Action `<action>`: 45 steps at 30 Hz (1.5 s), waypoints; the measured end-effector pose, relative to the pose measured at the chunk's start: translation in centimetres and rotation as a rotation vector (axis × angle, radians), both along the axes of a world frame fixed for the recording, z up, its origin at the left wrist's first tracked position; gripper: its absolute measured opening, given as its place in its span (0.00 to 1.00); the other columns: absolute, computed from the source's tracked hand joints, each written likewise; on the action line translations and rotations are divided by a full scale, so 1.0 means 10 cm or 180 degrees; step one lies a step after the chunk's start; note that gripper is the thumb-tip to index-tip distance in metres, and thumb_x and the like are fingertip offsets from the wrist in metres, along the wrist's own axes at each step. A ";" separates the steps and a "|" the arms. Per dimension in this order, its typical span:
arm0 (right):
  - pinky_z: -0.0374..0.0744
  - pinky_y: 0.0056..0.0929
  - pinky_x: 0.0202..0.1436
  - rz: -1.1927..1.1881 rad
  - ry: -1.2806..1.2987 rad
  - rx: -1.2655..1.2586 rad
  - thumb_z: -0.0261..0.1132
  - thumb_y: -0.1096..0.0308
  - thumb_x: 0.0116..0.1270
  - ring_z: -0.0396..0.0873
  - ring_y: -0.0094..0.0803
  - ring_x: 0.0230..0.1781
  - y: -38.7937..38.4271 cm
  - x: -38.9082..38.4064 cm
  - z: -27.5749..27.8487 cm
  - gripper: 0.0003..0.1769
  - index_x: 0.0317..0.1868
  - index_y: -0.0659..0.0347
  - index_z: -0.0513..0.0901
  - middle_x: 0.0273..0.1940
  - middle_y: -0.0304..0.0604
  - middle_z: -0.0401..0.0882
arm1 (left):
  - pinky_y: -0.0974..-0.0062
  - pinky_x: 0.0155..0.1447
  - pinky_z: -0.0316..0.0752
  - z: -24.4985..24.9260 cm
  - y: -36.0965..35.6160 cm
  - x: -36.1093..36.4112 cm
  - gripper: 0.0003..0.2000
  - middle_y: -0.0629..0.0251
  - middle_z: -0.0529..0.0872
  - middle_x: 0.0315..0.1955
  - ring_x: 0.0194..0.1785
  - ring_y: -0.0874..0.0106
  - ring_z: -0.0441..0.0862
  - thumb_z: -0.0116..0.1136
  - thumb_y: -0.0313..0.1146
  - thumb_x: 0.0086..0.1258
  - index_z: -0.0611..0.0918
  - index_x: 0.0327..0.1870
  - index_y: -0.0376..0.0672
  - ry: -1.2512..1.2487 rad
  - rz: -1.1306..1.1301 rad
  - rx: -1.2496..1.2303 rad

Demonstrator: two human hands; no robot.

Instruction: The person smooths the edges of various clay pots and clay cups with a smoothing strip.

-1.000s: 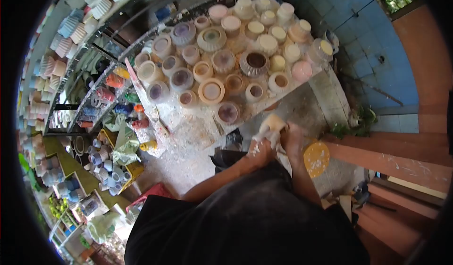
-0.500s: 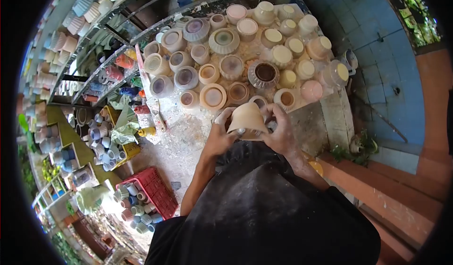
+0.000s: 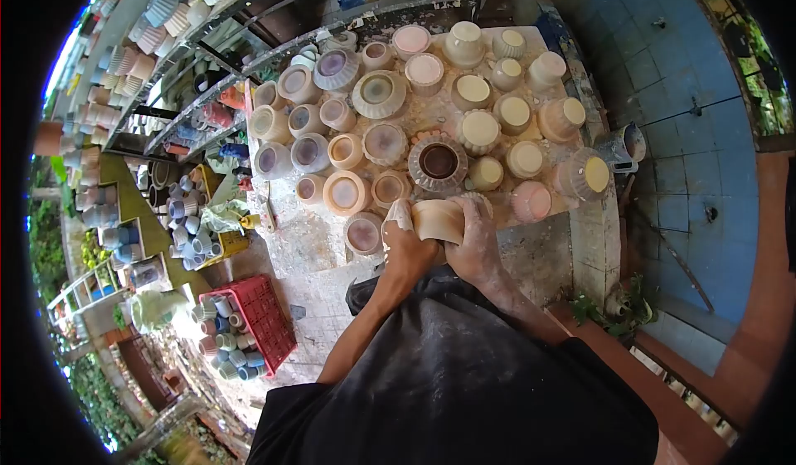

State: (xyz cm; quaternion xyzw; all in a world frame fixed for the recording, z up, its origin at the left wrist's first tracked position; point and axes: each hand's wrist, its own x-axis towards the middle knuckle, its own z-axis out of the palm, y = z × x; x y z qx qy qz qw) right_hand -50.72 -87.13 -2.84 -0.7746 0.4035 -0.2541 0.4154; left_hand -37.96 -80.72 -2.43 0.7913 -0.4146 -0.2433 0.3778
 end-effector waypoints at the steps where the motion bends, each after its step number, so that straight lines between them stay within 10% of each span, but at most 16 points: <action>1: 0.73 0.50 0.61 0.0045 -0.0053 0.0083 0.72 0.74 0.53 0.73 0.60 0.56 -0.05 -0.06 0.00 0.31 0.59 0.63 0.73 0.52 0.61 0.73 | 0.67 0.51 0.77 -0.06 -0.03 -0.02 0.18 0.53 0.85 0.39 0.47 0.63 0.84 0.64 0.20 0.54 0.78 0.48 0.31 -0.0028 -0.0081 0.0020; 9: 0.73 0.47 0.61 0.1065 -0.0622 0.0794 0.74 0.73 0.50 0.73 0.57 0.56 -0.47 -0.36 0.03 0.33 0.58 0.63 0.73 0.52 0.57 0.72 | 0.74 0.68 0.69 -0.05 0.16 0.21 0.32 0.61 0.79 0.56 0.63 0.70 0.76 0.62 0.17 0.55 0.70 0.66 0.32 0.2782 -0.1008 -0.0146; 13: 0.73 0.49 0.59 0.0955 -0.0085 0.0567 0.72 0.74 0.52 0.72 0.57 0.53 -0.26 -0.27 -0.06 0.30 0.56 0.63 0.72 0.51 0.57 0.70 | 0.75 0.50 0.75 -0.24 0.27 0.12 0.17 0.71 0.79 0.40 0.45 0.75 0.77 0.64 0.17 0.56 0.78 0.48 0.35 0.2757 -0.0019 0.0121; 26: 0.74 0.53 0.60 0.0854 0.0275 0.0214 0.70 0.73 0.55 0.71 0.61 0.56 0.16 -0.02 0.08 0.36 0.64 0.64 0.65 0.56 0.60 0.64 | 0.60 0.35 0.72 -0.20 0.26 0.08 0.17 0.51 0.78 0.27 0.32 0.51 0.78 0.74 0.25 0.48 0.73 0.31 0.36 -0.0638 0.0455 -0.0472; 36: 0.74 0.47 0.63 0.0940 0.0341 0.0392 0.71 0.74 0.50 0.72 0.56 0.58 0.30 0.20 0.27 0.35 0.62 0.64 0.71 0.56 0.55 0.67 | 0.61 0.57 0.76 0.21 0.66 0.64 0.24 0.54 0.76 0.48 0.56 0.52 0.76 0.63 0.18 0.54 0.74 0.55 0.37 0.0588 -0.1139 -0.0159; 45: 0.73 0.47 0.64 0.1240 0.0559 -0.0210 0.66 0.77 0.58 0.73 0.59 0.62 0.42 0.39 0.29 0.34 0.68 0.70 0.70 0.61 0.62 0.71 | 0.58 0.50 0.75 -0.17 0.71 0.60 0.21 0.45 0.77 0.41 0.52 0.46 0.76 0.66 0.20 0.53 0.75 0.50 0.36 -0.0523 -0.0202 -0.0237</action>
